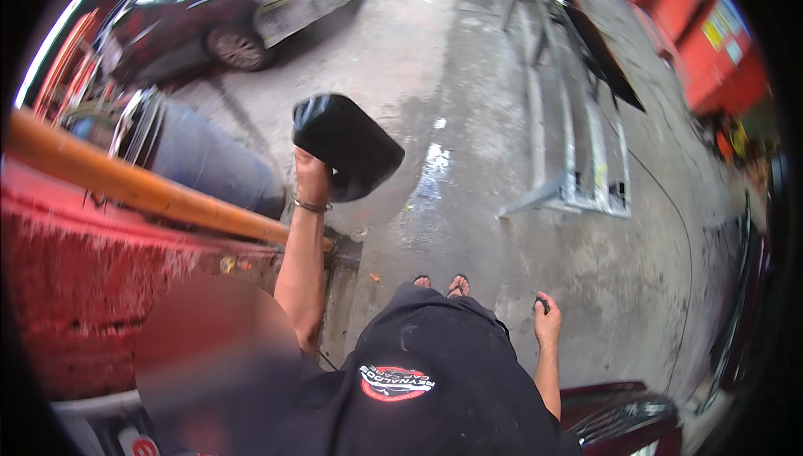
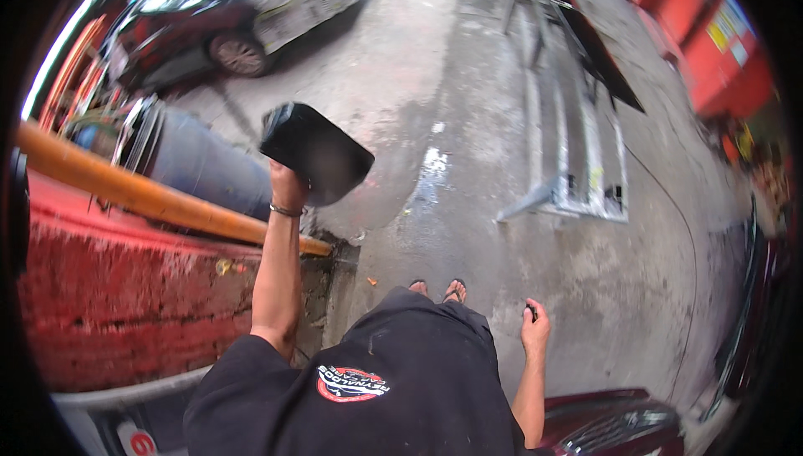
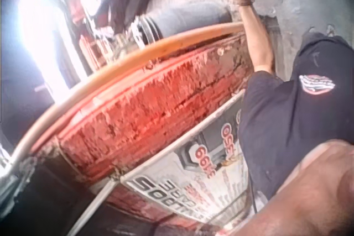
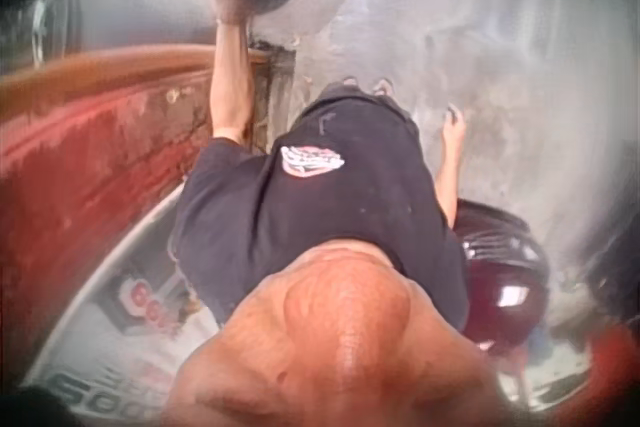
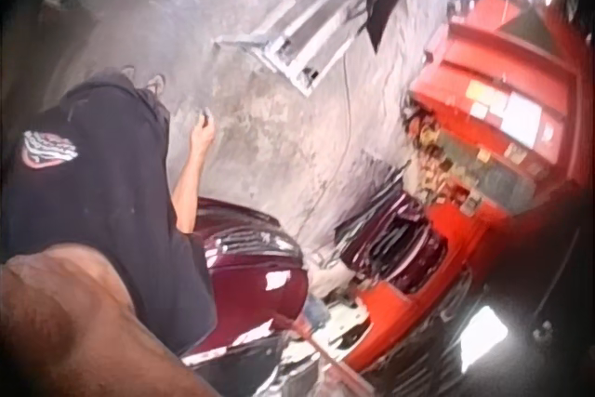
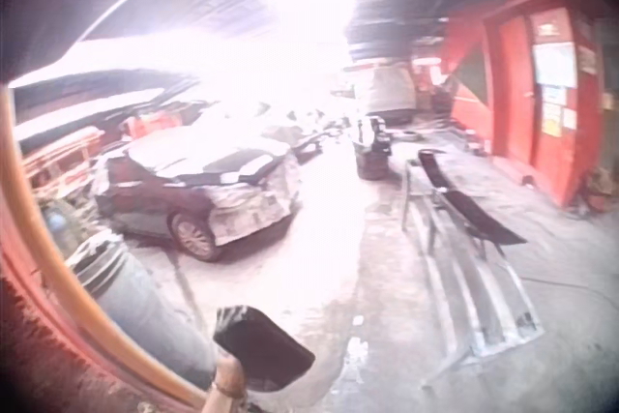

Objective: The person sands a black plastic car part using a sanding block, repeatedly rubbing the surface against a concrete floor and a wooden beam. They handle multiple parts, moving them between the floor and a nearby car.

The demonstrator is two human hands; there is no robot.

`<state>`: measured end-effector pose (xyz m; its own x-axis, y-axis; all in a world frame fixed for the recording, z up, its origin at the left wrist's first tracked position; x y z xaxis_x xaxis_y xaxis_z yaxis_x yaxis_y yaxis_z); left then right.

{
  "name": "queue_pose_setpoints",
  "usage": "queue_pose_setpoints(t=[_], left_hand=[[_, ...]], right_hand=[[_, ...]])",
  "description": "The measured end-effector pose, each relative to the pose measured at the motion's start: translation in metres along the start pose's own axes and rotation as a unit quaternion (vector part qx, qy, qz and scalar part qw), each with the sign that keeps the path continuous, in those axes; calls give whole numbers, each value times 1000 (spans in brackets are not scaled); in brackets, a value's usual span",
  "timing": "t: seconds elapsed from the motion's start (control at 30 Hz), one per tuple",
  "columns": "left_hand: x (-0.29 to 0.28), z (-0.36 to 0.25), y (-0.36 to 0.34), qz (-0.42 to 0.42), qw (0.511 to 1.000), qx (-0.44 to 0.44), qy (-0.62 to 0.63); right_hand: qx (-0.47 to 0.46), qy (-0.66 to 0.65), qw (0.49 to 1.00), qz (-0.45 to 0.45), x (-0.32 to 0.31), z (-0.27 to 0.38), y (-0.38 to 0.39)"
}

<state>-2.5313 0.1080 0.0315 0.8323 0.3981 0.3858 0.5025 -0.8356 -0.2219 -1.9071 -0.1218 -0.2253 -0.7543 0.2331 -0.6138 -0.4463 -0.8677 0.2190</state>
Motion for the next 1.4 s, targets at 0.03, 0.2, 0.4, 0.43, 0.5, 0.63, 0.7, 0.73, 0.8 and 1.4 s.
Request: queue_pose_setpoints(t=[0.03, 0.2, 0.4, 0.43, 0.5, 0.63, 0.7, 0.73, 0.8, 1.4], left_hand=[[12, 29, 3, 46, 997, 5, -56], [121, 127, 78, 246, 958, -129, -68], [232, 201, 193, 369, 917, -120, -88], [247, 204, 209, 388, 909, -127, -85], [279, 207, 242, 428, 890, -139, -74], [333, 202, 304, 505, 852, -69, -121], [361, 198, 333, 509, 851, -115, -62], [374, 194, 345, 512, 848, -128, -51], [403, 183, 374, 530, 836, -135, -49], [782, 343, 700, 316, 576, -751, 63]], right_hand=[[36, -38, 998, -26, -10, -11, 2], [185, -347, 911, -124, -43, 9, 19], [63, -322, 933, -147, -68, 131, 11], [52, -277, 949, -139, -75, 163, 14], [52, -235, 963, -118, -90, 200, 20], [-93, 8, 970, -224, -134, 239, 30], [-62, 45, 971, -226, -156, 230, 30], [-54, 49, 970, -234, -169, 222, 29], [-35, 54, 966, -250, -199, 195, 29], [233, -10, 825, -515, -597, -181, -44]])
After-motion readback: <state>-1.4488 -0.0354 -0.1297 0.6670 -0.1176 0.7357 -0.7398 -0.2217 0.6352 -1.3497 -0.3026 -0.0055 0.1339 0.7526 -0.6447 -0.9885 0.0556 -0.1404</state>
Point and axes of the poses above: each hand's wrist, its own y-axis away from the middle knuckle, its own x-axis out of the palm, z = x × y, the point moved 8 cm from there along -y, towards the middle knuckle, and after that the axes turned 11 degrees about -z, right-handed, at the moved point
